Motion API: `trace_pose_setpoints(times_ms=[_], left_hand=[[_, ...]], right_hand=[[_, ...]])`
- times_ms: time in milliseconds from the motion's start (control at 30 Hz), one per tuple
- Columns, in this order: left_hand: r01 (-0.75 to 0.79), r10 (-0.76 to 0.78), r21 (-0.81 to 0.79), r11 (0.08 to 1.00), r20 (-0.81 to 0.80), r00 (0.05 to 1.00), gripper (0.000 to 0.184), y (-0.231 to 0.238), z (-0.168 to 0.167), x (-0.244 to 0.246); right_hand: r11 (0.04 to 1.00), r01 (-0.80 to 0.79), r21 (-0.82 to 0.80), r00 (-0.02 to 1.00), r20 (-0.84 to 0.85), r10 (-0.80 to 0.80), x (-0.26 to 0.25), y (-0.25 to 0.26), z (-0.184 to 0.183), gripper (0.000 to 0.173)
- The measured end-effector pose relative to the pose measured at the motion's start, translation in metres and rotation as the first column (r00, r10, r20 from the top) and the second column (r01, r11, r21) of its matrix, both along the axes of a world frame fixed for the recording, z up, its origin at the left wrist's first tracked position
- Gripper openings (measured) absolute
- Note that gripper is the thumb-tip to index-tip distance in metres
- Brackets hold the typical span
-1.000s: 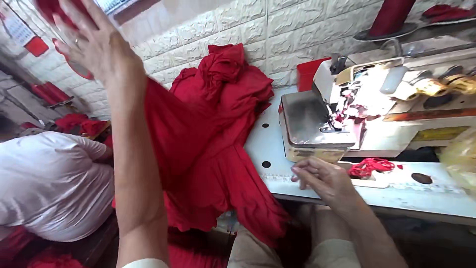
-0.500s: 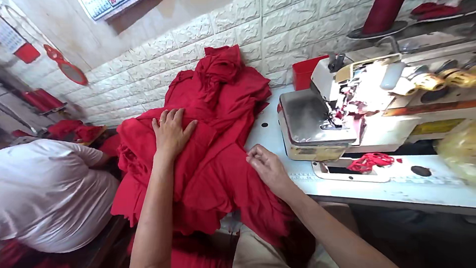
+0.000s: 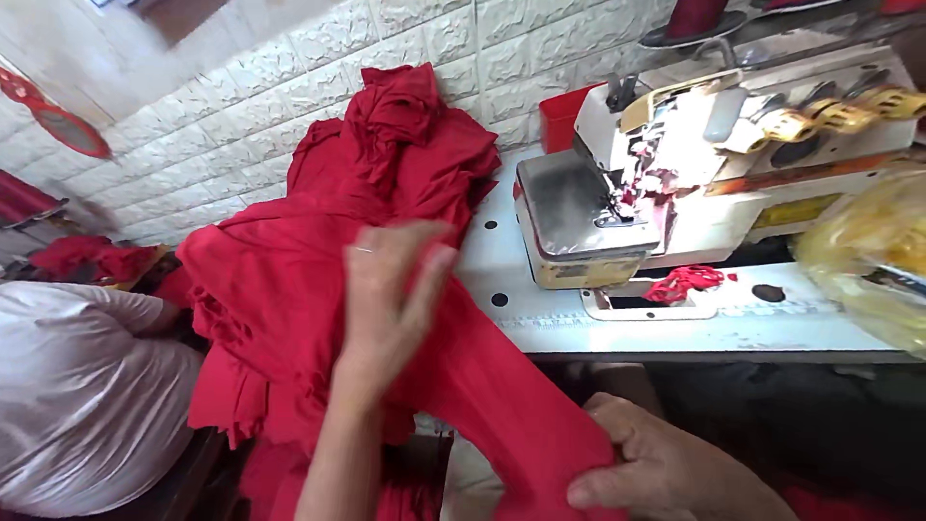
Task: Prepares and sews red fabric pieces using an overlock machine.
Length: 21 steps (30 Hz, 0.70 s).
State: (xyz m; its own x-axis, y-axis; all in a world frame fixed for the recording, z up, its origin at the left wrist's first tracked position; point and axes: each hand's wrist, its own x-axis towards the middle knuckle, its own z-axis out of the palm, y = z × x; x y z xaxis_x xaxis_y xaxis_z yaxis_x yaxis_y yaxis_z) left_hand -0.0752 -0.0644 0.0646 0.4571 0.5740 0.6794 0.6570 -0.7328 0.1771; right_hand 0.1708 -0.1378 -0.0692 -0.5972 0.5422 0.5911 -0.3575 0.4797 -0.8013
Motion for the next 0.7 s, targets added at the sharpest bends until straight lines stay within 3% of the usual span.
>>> trace_pose_setpoints(times_ms=[33, 100, 133, 200, 267, 333, 400, 467, 567, 633, 700], left_hand=[[0.168, -0.171, -0.158, 0.973, -0.011, 0.985, 0.042, -0.011, -0.008, 0.017], [0.424, -0.507, -0.467, 0.776, -0.064, 0.859, 0.056, -0.016, -0.016, 0.038], [0.501, -0.632, -0.549, 0.669, -0.066, 0.772, 0.053, -0.011, -0.015, 0.043], [0.558, -0.721, -0.572, 0.601, -0.087, 0.687, 0.033, 0.002, -0.004, 0.041], [0.472, -0.608, -0.489, 0.734, -0.163, 0.777, 0.021, 0.009, 0.015, 0.026], [0.29, -0.375, -0.34, 0.895, -0.222, 0.9, 0.011, 0.015, 0.033, 0.016], [0.054, -0.1, -0.195, 0.979, -0.236, 0.966, 0.01, 0.03, 0.041, 0.015], [-0.146, 0.112, -0.134, 0.98, -0.232, 0.966, 0.012, 0.054, 0.039, 0.024], [-0.378, 0.329, -0.183, 0.908, -0.249, 0.911, 0.022, 0.1, 0.011, 0.047], [-0.405, 0.351, -0.204, 0.891, -0.255, 0.901, 0.031, 0.115, -0.023, 0.056], [-0.319, 0.29, -0.146, 0.936, -0.187, 0.939, 0.044, 0.107, -0.043, 0.062]], right_hand=[[0.997, 0.053, 0.058, 0.999, 0.01, -0.053, 0.001, -0.002, 0.005, 0.018], [0.979, 0.156, 0.134, 0.987, 0.01, -0.159, 0.004, -0.004, 0.014, 0.023], [0.97, 0.196, 0.144, 0.98, 0.007, -0.199, 0.008, -0.004, 0.016, 0.024], [0.951, 0.278, 0.133, 0.959, 0.018, -0.283, 0.017, -0.002, 0.015, 0.024], [0.929, 0.364, 0.066, 0.929, 0.049, -0.367, 0.028, 0.001, 0.008, 0.02], [0.886, 0.461, -0.052, 0.884, 0.119, -0.453, 0.035, 0.002, 0.001, 0.016], [0.824, 0.535, -0.186, 0.841, 0.216, -0.496, 0.036, 0.006, -0.002, 0.012], [0.76, 0.546, -0.352, 0.838, 0.223, -0.499, 0.029, 0.014, -0.006, 0.009], [0.655, 0.465, -0.595, 0.838, 0.058, -0.543, 0.008, 0.025, -0.013, 0.009], [0.621, 0.434, -0.653, 0.82, 0.001, -0.572, -0.004, 0.028, -0.017, 0.011], [0.67, 0.435, -0.601, 0.839, 0.002, -0.543, -0.006, 0.028, -0.019, 0.012]])
